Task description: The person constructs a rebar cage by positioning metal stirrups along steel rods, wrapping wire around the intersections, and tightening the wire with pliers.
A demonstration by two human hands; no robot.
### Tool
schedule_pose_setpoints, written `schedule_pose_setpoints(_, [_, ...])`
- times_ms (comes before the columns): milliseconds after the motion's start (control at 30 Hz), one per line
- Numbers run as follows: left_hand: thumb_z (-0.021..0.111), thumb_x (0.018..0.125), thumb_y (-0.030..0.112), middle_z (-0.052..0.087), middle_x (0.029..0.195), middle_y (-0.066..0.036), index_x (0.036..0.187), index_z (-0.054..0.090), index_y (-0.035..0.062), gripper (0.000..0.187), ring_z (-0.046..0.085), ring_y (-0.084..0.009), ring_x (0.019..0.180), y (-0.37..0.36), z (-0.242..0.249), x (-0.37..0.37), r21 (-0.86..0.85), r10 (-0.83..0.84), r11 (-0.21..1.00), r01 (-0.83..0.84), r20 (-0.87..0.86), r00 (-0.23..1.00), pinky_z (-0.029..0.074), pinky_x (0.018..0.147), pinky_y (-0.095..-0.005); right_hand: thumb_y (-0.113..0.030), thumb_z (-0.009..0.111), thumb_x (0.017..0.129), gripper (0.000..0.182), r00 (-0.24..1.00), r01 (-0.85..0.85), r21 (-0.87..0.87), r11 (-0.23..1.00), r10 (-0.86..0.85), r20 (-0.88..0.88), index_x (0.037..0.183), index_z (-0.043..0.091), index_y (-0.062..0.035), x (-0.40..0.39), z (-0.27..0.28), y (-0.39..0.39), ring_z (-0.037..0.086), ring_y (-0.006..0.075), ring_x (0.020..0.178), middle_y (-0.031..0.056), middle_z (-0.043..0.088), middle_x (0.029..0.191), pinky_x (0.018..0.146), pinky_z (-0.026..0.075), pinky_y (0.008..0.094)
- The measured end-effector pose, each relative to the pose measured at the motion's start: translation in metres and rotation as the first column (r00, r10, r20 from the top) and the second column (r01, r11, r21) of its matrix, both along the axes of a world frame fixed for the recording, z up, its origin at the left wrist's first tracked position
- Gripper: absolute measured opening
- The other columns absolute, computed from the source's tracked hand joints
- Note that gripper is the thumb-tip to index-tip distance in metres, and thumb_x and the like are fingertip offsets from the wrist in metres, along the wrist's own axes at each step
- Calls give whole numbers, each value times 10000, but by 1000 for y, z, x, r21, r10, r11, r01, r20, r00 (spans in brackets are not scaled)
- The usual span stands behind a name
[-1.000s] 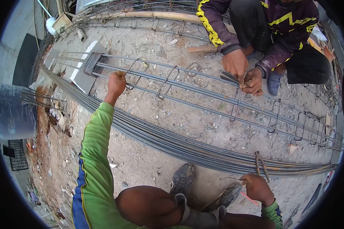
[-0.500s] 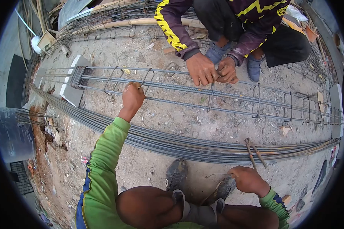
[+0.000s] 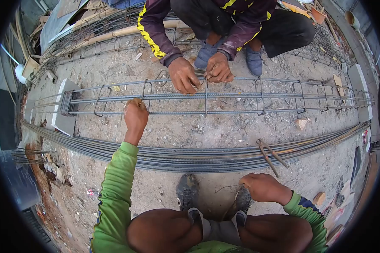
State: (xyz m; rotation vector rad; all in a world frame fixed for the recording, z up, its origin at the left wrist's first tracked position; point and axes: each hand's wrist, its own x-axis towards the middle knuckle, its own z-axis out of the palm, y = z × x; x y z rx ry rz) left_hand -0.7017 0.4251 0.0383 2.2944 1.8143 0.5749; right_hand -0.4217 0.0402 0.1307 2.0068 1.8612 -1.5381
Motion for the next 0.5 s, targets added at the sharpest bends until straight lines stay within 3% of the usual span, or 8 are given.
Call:
schedule_pose_setpoints(233, [681,868,94,707,927,-249,943,749,-4,141,666,-440,900,-7,-9,7,112,-69,992,56,119,990,526,813,-510,-56,567,849,392,1000,-18,-50,999,18,6,1238,611,-84,1,-3,-1,656,411,1083,170,670,1169,908,531,491])
schedule_pose_setpoints(400, [682,861,88,705,888,-245,892,738,-9,116,670,-436,877,-2,-14,7,-32,12,999,-9,96,995,522,817,-509,-53,560,849,394,1000,-22,-33,999,22,2,1239,607,-85,2,-5,-2,654,409,1085,171,669,1167,912,528,490])
schedule_pose_setpoints(500, [691,858,77,697,952,-235,944,719,-17,130,654,-440,925,-5,-9,7,-14,11,1000,-11,41,999,511,834,-511,-54,557,849,386,1000,3,-12,1000,-3,-9,1230,607,-85,4,-10,-6,655,407,1081,170,668,1169,899,530,489])
